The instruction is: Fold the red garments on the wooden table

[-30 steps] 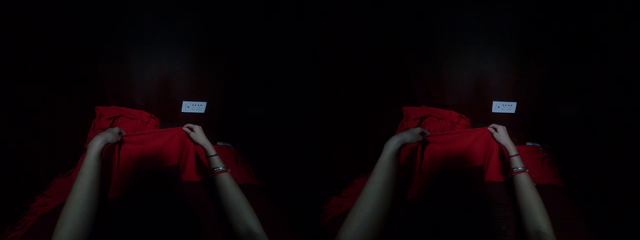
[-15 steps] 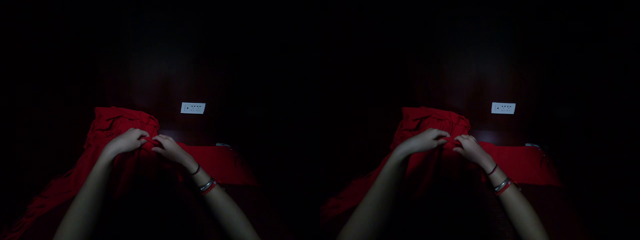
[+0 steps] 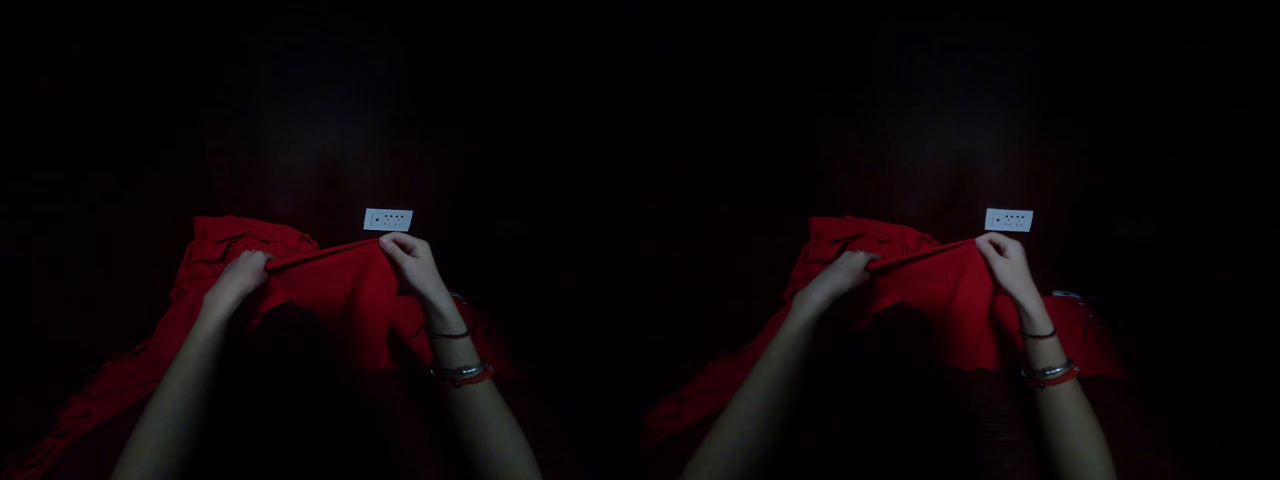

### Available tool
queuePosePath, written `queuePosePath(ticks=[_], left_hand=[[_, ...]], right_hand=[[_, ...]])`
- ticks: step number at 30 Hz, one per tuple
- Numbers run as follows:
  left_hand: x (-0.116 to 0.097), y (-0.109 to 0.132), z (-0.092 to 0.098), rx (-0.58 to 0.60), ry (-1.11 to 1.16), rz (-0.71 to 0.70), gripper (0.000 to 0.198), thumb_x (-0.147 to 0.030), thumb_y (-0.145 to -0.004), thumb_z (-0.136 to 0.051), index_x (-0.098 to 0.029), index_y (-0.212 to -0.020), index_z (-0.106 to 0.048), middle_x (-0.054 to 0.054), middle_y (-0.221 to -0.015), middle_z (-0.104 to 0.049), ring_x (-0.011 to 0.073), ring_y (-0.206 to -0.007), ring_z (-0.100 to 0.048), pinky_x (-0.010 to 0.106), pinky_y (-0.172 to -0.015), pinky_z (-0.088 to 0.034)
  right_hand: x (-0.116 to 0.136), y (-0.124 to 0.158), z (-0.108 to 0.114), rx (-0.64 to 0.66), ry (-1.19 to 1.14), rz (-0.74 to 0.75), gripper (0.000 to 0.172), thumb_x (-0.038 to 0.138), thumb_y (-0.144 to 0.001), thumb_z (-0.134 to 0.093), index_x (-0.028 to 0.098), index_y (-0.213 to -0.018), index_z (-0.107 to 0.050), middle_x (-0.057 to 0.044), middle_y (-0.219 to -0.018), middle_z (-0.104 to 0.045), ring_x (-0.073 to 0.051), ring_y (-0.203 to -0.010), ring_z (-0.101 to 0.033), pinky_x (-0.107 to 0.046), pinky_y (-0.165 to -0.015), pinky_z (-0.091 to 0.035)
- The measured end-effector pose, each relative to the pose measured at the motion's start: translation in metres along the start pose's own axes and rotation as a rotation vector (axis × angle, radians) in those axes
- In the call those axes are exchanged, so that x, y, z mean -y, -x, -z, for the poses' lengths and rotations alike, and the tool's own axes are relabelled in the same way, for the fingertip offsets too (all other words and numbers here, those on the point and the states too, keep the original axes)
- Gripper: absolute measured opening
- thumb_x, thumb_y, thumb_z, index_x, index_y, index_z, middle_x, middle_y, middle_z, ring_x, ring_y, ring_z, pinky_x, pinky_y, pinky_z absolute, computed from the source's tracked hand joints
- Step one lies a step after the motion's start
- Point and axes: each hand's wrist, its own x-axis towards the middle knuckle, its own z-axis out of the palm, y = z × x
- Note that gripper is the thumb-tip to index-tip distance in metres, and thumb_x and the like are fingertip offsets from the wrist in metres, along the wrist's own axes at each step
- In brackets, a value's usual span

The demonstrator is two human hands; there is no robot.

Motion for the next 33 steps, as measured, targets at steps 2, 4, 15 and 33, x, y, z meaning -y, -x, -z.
queuePosePath(ticks=[2, 4, 15, 33], left_hand=[[0.016, 0.005, 0.011, 0.03, 0.06, 0.029, 0.036, -0.009, -0.07, -0.038, -0.016, -0.097, -0.06, 0.008, -0.098, -0.063, 0.0187, -0.089, -0.057, 0.026, -0.077, -0.042], [0.033, 0.013, 0.023, 0.054, 0.124, 0.093, 0.032, -0.013, -0.071, -0.043, -0.017, -0.098, -0.06, 0.006, -0.1, -0.062, 0.017, -0.087, -0.057, 0.023, -0.074, -0.042], [-0.01, 0.027, 0.028, 0.038, 0.126, -0.19, 0.031, -0.012, -0.069, -0.039, -0.02, -0.088, -0.063, 0.0, -0.087, -0.065, 0.0154, -0.08, -0.057, 0.023, -0.073, -0.041], [0.029, 0.0, 0.005, -0.101, -0.031, -0.008, 0.043, -0.011, -0.064, -0.038, -0.02, -0.099, -0.06, 0.006, -0.094, -0.065, 0.021, -0.09, -0.058, 0.027, -0.077, -0.043]], right_hand=[[-0.018, -0.005, 0.014, -0.1, 0.099, -0.062, 0.025, 0.035, -0.077, -0.047, 0.014, -0.072, -0.061, -0.003, -0.072, -0.062, -0.014, -0.067, -0.054, -0.023, -0.058, -0.039], [-0.037, -0.008, 0.022, -0.121, 0.253, -0.125, 0.025, 0.033, -0.077, -0.046, 0.014, -0.075, -0.062, -0.004, -0.074, -0.063, -0.015, -0.069, -0.055, -0.024, -0.06, -0.039], [-0.009, 0.018, -0.052, 0.512, 0.306, 0.261, 0.053, 0.035, -0.071, -0.061, 0.019, -0.119, -0.045, -0.009, -0.118, -0.047, -0.019, -0.107, -0.044, -0.034, -0.089, -0.036], [-0.034, -0.004, 0.016, 0.086, 0.603, -0.077, 0.018, 0.02, -0.08, -0.045, 0.014, -0.082, -0.061, -0.007, -0.081, -0.061, -0.016, -0.075, -0.056, -0.027, -0.069, -0.04]])
